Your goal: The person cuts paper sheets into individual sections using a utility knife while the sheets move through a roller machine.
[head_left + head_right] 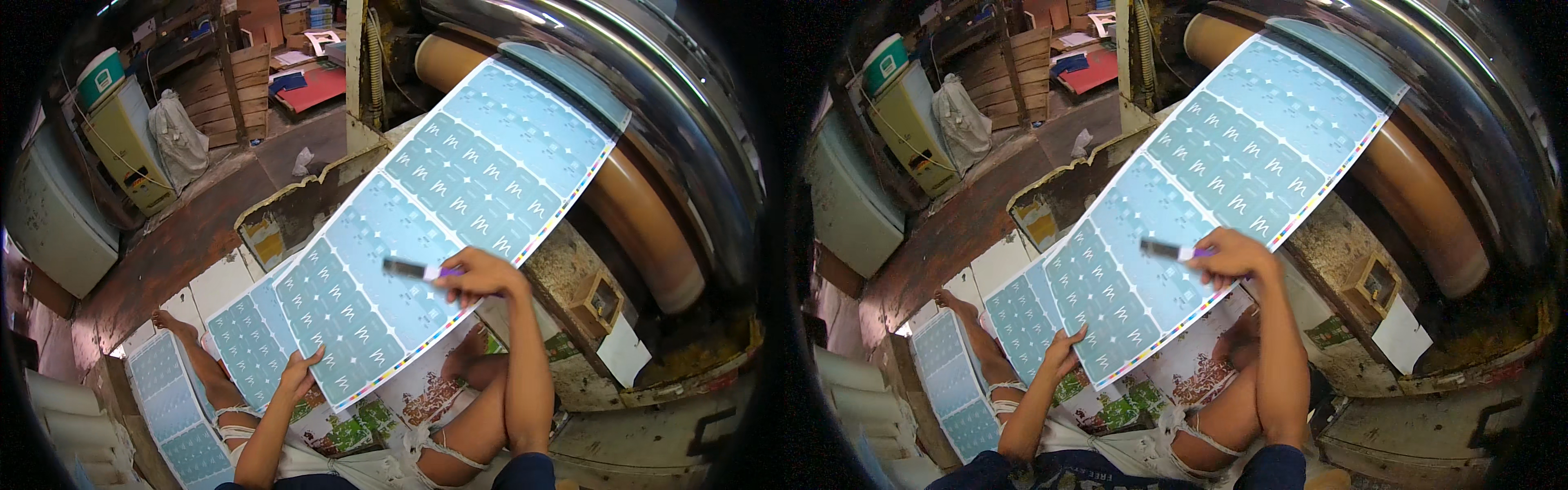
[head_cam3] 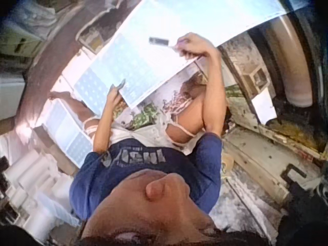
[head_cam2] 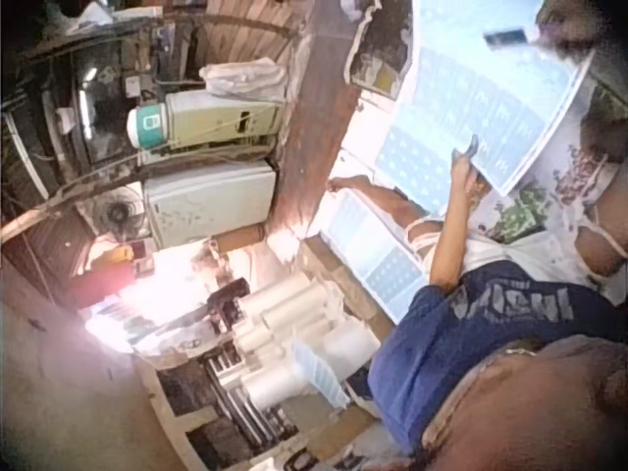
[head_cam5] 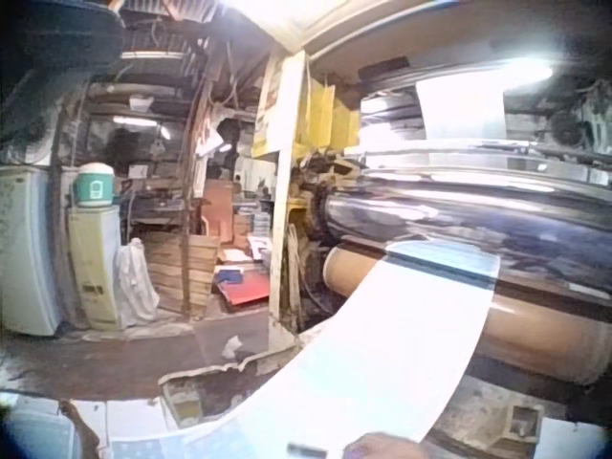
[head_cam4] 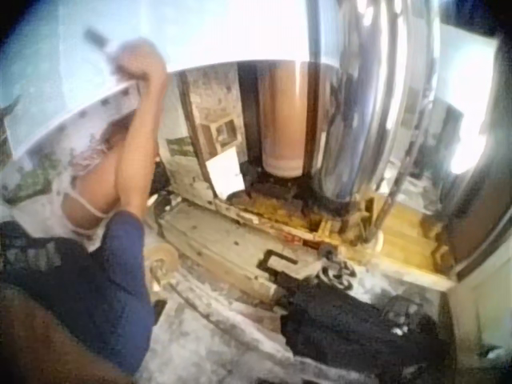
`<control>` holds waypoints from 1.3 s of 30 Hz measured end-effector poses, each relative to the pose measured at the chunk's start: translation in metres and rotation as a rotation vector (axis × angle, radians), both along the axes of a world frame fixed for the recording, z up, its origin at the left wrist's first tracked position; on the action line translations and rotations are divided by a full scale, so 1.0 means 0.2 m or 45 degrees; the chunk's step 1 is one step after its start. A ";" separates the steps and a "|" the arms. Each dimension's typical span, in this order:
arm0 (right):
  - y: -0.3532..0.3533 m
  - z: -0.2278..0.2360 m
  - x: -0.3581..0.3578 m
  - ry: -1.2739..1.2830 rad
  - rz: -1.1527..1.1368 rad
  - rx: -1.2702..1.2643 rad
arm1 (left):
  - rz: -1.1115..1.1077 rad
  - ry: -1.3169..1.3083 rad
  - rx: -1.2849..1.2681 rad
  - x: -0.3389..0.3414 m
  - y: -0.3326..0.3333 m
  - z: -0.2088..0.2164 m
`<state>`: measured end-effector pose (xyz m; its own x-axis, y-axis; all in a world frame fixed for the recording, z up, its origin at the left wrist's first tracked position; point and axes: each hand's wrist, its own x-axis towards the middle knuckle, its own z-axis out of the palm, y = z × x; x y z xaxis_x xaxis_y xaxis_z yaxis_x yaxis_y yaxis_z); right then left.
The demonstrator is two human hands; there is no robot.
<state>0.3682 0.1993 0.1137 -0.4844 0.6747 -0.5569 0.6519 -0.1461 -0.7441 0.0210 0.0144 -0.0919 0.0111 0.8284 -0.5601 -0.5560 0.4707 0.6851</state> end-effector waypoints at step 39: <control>0.50 0.17 1.07 -0.307 -1.190 2.272 | 0.195 0.207 0.045 -0.40 -0.39 -0.08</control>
